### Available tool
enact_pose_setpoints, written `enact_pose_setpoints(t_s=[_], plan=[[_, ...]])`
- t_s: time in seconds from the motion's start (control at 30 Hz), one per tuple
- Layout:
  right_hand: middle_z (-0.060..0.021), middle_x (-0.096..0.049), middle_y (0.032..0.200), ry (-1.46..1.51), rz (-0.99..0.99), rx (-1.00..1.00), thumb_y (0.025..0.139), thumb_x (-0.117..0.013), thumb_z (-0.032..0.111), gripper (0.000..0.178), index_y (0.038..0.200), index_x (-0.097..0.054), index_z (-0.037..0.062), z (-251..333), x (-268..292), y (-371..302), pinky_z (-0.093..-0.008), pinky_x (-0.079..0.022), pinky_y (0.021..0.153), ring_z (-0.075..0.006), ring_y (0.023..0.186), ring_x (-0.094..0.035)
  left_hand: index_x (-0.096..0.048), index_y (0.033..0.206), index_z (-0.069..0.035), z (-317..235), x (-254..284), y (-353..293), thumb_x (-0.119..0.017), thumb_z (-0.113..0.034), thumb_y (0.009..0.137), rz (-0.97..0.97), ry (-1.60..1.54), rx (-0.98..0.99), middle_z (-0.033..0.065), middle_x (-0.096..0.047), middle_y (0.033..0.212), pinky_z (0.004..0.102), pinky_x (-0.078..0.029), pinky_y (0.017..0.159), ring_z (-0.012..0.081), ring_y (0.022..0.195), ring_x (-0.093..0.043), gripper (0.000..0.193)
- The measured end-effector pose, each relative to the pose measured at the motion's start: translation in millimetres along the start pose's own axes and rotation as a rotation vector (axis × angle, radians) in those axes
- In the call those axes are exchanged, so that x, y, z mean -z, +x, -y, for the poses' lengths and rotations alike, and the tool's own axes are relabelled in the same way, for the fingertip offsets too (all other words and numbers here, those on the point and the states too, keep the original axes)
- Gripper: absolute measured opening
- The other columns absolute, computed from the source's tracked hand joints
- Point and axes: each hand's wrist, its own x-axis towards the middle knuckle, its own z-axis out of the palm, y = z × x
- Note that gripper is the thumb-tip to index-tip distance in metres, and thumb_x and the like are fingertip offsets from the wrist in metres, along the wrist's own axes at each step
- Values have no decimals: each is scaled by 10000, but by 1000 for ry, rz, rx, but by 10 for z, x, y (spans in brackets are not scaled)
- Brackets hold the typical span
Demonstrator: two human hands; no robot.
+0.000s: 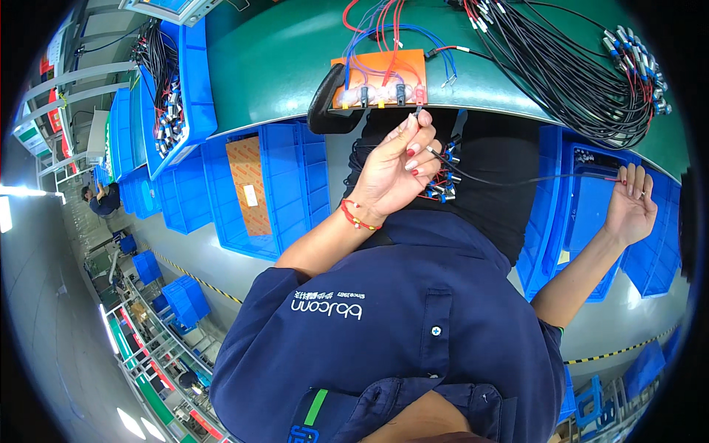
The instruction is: The person assembles wire harnesses by hand, connecting blue connectors to the wire harnesses at a factory workbench.
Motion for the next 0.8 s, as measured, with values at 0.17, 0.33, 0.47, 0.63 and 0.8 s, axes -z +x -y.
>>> enact_pose_setpoints(t_s=[0.17,0.33,0.47,0.63,0.8], plan=[[-27,-312,667,-7,-2,-4,653,-531,86,167,707,-373,85,-2,7,-7,-306,-255,691,-148,667,-289,-513,1067,-95,61,73,93,-429,-280,1005,-18,-146,9,-27,-380,710,219,-346,565,75,602,-327,213],[-27,-285,647,-3,21,21,655,-506,74,167,663,-342,104,-36,43,8,-307,-246,666,-148,652,-265,-544,1076,-26,-29,45,89,-492,-231,983,-92,15,-26,-29,-443,741,216,-373,578,62,598,-369,231],[-28,-283,637,37,12,43,636,-499,73,159,656,-345,105,-31,63,36,-305,-245,652,-149,636,-252,-573,1114,8,-175,-99,8,-486,-241,986,-181,284,-50,-13,-525,781,216,-395,599,56,611,-418,294],[-30,-286,638,16,6,75,632,-502,75,157,657,-349,103,110,83,-3,-305,-246,648,-149,634,-254,-620,1078,19,-228,-253,-4,-494,-321,978,-235,675,-88,6,-574,770,239,-428,604,61,614,-469,377],[-32,-291,640,-5,-20,115,636,-501,75,143,660,-362,99,206,131,-36,-305,-246,646,-150,635,-258,-628,1028,15,-130,-198,68,-511,-322,973,-241,767,-174,-10,-542,686,223,-411,560,50,564,-444,360]])
